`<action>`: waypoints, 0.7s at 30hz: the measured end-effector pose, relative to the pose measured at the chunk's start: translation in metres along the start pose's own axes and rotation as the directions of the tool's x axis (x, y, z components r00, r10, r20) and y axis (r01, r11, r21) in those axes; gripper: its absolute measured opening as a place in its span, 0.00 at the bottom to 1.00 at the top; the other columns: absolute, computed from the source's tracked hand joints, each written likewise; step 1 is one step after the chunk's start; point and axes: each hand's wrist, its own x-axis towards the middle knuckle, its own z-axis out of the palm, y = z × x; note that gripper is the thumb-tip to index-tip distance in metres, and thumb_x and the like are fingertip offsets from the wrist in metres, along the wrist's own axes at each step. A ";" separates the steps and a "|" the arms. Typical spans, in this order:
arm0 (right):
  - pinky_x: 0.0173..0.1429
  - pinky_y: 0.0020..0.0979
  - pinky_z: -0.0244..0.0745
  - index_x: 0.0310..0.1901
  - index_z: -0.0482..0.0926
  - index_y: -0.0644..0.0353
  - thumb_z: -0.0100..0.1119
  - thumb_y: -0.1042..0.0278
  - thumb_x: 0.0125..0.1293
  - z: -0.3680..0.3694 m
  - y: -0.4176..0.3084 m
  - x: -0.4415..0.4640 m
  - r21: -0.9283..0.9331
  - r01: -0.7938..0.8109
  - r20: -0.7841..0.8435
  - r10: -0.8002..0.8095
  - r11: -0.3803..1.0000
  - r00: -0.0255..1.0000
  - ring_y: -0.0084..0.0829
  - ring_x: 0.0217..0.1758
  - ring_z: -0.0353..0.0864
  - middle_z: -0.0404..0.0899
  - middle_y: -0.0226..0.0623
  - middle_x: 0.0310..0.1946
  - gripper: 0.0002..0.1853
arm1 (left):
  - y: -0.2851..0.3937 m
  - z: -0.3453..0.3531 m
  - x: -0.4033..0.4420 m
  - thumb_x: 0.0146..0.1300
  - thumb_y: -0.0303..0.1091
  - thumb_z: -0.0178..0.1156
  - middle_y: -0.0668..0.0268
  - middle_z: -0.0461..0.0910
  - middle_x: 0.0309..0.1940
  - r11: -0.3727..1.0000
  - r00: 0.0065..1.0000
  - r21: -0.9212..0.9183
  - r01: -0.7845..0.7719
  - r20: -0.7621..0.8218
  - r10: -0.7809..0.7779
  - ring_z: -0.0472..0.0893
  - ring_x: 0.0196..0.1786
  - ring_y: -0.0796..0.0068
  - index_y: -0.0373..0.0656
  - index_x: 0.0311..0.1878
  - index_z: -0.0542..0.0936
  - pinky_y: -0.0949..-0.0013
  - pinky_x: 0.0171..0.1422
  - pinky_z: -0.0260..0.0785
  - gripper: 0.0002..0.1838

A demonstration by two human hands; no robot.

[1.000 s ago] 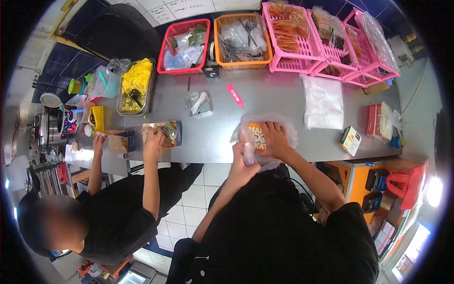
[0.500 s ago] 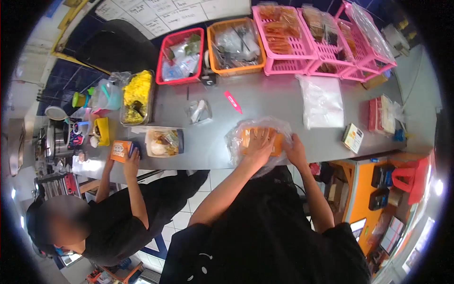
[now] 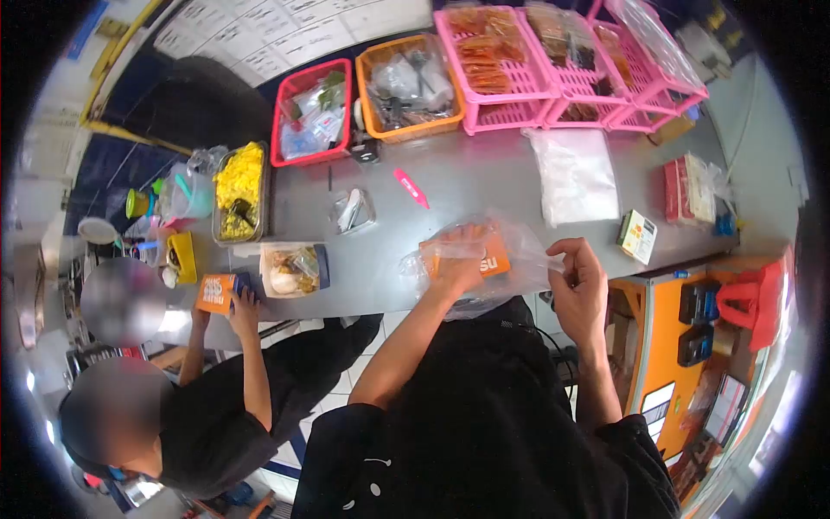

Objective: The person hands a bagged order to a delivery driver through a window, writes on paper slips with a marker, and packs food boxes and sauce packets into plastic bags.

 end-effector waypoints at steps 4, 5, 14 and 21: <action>0.34 0.27 0.67 0.48 0.79 0.64 0.60 0.77 0.62 0.009 -0.005 0.003 -0.071 -0.035 0.126 0.044 0.997 0.991 0.20 0.27 0.68 0.74 0.38 0.25 0.11 | -0.016 0.010 -0.008 0.43 0.45 0.77 0.53 0.74 0.60 0.971 0.997 -0.237 0.041 0.066 -0.026 0.73 0.65 0.50 0.51 0.74 0.62 0.43 0.67 0.63 0.53; 0.34 0.27 0.67 0.48 0.79 0.64 0.60 0.77 0.62 0.011 0.007 0.003 -0.078 -0.030 0.129 0.040 0.996 0.991 0.20 0.27 0.68 0.74 0.38 0.25 0.11 | -0.013 0.000 -0.010 0.43 0.45 0.77 0.53 0.74 0.60 0.969 0.998 -0.244 0.043 0.061 -0.029 0.73 0.65 0.50 0.51 0.74 0.62 0.43 0.67 0.63 0.53; 0.28 0.19 0.51 0.50 0.79 0.66 0.52 0.75 0.69 -0.008 0.004 0.003 0.507 -0.352 0.508 0.058 0.787 0.860 0.10 0.24 0.61 0.74 0.21 0.28 0.12 | -0.023 0.042 -0.006 0.38 0.32 0.77 0.52 0.69 0.62 0.976 0.980 -0.213 -0.055 -0.199 0.012 0.67 0.68 0.46 0.49 0.74 0.62 0.46 0.72 0.61 0.55; 0.38 0.19 0.63 0.62 0.74 0.65 0.58 0.71 0.71 -0.004 0.017 0.006 0.494 -0.297 0.334 0.137 0.817 0.933 0.13 0.29 0.69 0.74 0.23 0.29 0.19 | -0.010 0.038 -0.002 0.45 0.26 0.73 0.52 0.68 0.65 0.996 0.939 0.076 0.036 -0.344 -0.008 0.67 0.70 0.47 0.46 0.72 0.65 0.46 0.73 0.61 0.47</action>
